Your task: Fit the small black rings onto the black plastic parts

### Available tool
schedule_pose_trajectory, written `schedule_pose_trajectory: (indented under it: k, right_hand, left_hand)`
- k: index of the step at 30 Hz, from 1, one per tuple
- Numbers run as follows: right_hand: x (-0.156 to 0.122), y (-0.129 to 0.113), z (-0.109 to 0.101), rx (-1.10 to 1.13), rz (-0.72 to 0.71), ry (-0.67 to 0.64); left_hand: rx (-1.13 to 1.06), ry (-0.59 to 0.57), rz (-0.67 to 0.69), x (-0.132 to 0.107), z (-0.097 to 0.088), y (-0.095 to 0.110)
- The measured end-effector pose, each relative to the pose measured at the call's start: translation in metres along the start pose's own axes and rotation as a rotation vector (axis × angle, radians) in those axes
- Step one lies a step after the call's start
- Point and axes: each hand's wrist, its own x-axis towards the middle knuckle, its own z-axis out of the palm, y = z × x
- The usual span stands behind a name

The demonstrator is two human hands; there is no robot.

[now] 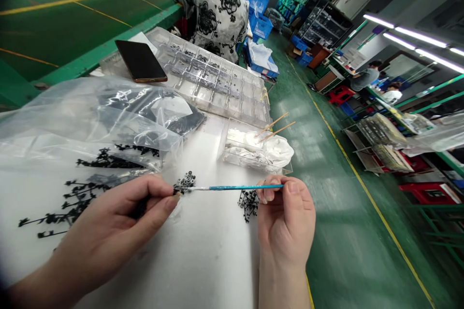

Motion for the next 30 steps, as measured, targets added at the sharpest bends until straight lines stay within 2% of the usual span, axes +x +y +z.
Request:
schedule_pose_trajectory:
  k: [14, 18, 23, 30]
  right_hand:
    - [0.003, -0.003, 0.001, -0.018, -0.011, 0.026]
    - [0.022, -0.002, -0.008, -0.012, -0.068, 0.176]
    - [0.055, 0.008, -0.037, -0.138, -0.063, 0.450]
    - [0.073, 0.033, -0.062, -0.243, -0.024, 0.525]
  left_hand:
    - [0.010, -0.004, 0.003, 0.000, -0.001, 0.002]
    - [0.023, -0.018, 0.003, 0.000, -0.002, 0.000]
    - [0.085, -0.031, 0.021, -0.003, -0.001, -0.013]
    - [0.148, -0.020, 0.029, -0.001, -0.002, -0.032]
